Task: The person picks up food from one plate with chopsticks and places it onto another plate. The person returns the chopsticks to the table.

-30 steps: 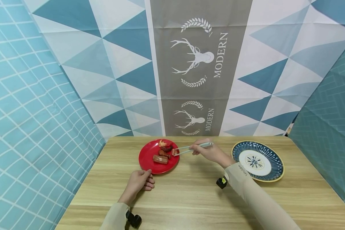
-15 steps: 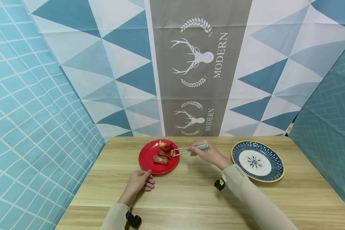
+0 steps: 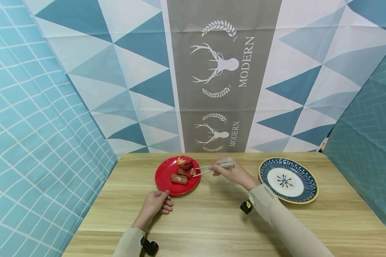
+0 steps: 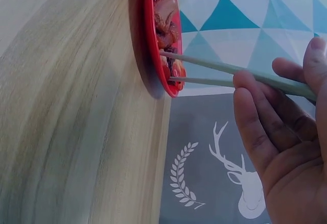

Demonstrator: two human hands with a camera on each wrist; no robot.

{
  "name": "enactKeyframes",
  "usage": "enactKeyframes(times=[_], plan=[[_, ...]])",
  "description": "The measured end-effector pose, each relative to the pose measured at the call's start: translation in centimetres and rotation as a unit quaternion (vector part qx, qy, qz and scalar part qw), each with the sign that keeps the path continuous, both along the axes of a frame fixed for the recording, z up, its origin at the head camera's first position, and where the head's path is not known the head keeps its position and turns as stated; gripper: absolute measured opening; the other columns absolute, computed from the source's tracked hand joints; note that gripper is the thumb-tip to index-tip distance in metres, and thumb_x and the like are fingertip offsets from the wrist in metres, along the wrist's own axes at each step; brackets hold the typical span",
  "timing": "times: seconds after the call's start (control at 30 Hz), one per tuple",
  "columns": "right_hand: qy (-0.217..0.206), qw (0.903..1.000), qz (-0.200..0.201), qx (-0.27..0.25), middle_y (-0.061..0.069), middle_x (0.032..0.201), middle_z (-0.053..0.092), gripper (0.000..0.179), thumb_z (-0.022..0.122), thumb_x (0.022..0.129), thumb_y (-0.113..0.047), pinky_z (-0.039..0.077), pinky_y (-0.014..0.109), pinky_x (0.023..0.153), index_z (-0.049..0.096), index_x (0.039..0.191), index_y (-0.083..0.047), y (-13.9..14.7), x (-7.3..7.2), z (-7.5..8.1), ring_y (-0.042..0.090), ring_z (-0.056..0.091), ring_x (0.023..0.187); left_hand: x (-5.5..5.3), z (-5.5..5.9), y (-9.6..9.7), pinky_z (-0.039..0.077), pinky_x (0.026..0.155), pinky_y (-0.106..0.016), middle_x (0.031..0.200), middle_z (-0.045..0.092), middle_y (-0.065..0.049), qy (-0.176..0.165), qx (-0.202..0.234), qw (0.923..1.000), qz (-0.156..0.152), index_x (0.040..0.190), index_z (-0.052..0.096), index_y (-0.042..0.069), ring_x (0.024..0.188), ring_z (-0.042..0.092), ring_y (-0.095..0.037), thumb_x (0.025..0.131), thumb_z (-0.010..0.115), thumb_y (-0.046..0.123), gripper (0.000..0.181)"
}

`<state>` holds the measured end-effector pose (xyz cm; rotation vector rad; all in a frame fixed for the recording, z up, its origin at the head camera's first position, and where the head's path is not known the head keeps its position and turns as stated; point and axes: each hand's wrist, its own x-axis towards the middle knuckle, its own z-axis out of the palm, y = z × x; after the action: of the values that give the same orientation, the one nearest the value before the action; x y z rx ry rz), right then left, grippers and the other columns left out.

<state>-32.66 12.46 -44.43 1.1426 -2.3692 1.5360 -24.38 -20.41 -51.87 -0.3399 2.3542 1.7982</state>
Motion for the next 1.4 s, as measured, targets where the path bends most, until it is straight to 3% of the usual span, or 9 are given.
enactKeyframes(times=[0.5, 0.7, 1.03, 1.23, 1.4], plan=[[-0.019, 0.9996, -0.022, 0.001, 0.002, 0.088, 0.079, 0.017, 0.066, 0.101, -0.014, 0.065, 0.035, 0.068, 0.079, 0.109, -0.006, 1.8, 1.2, 0.6, 0.026, 0.076, 0.073, 0.3, 0.0, -0.1, 0.065, 0.059, -0.032, 0.076, 0.072, -0.009, 0.001, 0.000, 1.0000, 0.006, 0.095, 0.066, -0.004, 0.064, 0.072, -0.017, 0.108, 0.053, 0.027, 0.036], [-0.002, 0.9981, -0.059, 0.016, 0.001, 0.076, 0.075, 0.019, 0.063, 0.103, -0.014, 0.059, 0.026, 0.064, 0.080, 0.108, -0.005, 2.8, 2.1, 1.1, 0.014, 0.073, 0.069, 0.2, 0.0, -0.1, 0.065, 0.059, -0.033, 0.075, 0.072, -0.009, -0.001, -0.001, 0.9999, 0.010, 0.094, 0.066, -0.004, 0.063, 0.072, -0.017, 0.107, 0.054, 0.026, 0.035], [-0.070, 0.9948, -0.073, 0.015, 0.007, 0.093, 0.079, 0.022, 0.061, 0.105, -0.017, 0.061, 0.028, 0.071, 0.080, 0.110, -0.008, 5.5, 3.9, 1.7, 0.015, 0.074, 0.072, 0.3, 0.2, 0.1, 0.065, 0.058, -0.033, 0.077, 0.072, -0.011, 0.001, 0.001, 1.0000, 0.006, 0.095, 0.066, -0.004, 0.063, 0.073, -0.018, 0.107, 0.055, 0.028, 0.036], [-0.041, 0.9981, -0.046, 0.011, 0.001, 0.088, 0.080, 0.021, 0.060, 0.104, -0.009, 0.063, 0.027, 0.073, 0.081, 0.104, -0.007, 7.4, 5.0, 2.2, 0.016, 0.075, 0.072, 0.1, 0.1, 0.1, 0.065, 0.060, -0.033, 0.077, 0.072, -0.010, -0.003, -0.003, 1.0000, 0.006, 0.095, 0.066, -0.003, 0.064, 0.073, -0.017, 0.108, 0.054, 0.027, 0.035], [0.024, 0.9992, -0.010, 0.030, -0.002, 0.088, 0.079, 0.023, 0.058, 0.102, 0.001, 0.064, 0.030, 0.066, 0.080, 0.101, -0.006, 8.9, 5.8, 2.7, 0.011, 0.073, 0.073, 0.1, 0.0, 0.1, 0.065, 0.060, -0.033, 0.076, 0.072, -0.009, 0.000, 0.001, 1.0000, 0.001, 0.094, 0.066, -0.004, 0.064, 0.073, -0.017, 0.108, 0.054, 0.027, 0.036]])
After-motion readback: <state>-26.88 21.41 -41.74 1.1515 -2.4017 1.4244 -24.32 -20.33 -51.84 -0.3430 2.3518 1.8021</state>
